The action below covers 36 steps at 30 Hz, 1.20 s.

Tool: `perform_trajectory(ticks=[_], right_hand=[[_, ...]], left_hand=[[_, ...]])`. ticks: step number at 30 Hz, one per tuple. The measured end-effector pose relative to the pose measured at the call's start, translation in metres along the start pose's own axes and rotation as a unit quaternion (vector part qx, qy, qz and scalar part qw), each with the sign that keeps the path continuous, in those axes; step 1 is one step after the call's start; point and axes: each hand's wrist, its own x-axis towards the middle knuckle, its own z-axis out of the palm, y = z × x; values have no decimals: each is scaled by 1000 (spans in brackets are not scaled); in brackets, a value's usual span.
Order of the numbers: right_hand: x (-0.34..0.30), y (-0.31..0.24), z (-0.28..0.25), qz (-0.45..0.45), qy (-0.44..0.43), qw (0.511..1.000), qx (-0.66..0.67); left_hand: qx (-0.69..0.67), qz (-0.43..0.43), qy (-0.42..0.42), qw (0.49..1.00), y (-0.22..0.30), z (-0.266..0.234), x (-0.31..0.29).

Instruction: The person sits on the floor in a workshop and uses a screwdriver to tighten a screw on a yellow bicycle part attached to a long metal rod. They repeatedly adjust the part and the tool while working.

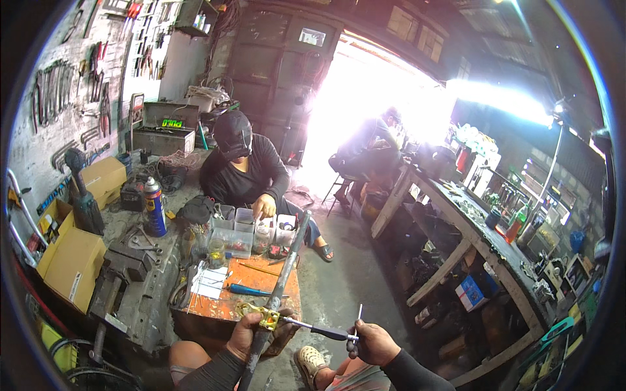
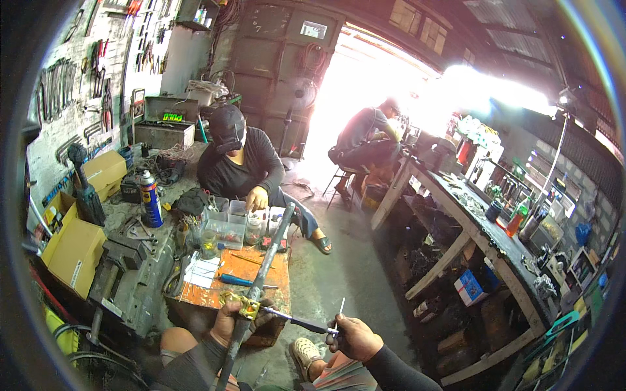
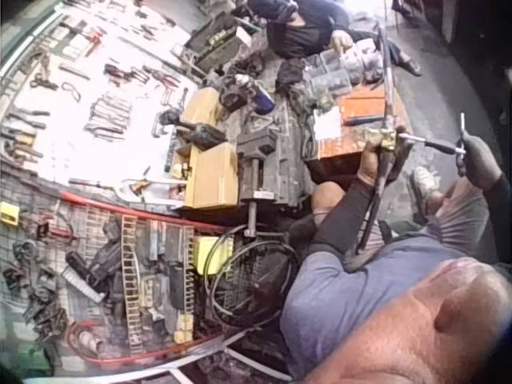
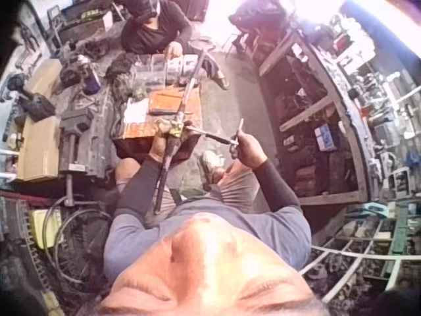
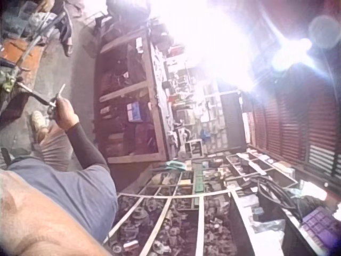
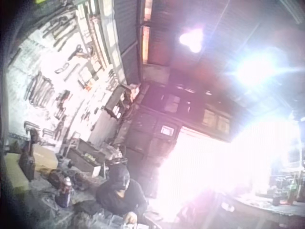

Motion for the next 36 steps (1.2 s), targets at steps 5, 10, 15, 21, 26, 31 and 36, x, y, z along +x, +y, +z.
perform_trajectory(ticks=[5,10,15,21,26,31,36], right_hand=[[-9,-16,23,-334,100,887,-304],[-7,-38,15,-537,44,526,-658],[2,-1,17,-30,31,998,-47],[2,-3,7,-122,58,969,-206],[-12,-32,21,-497,56,605,-620],[-2,-13,-5,-129,-33,964,-231],[-16,-22,25,-179,73,943,-273]], left_hand=[[30,59,29,997,8,-22,6],[-14,47,-5,999,14,-19,3],[48,42,2,998,3,-2,1],[42,72,42,996,9,-14,3],[-15,53,18,998,14,-11,4],[19,34,21,999,5,-5,5],[21,64,8,998,10,-14,4]])
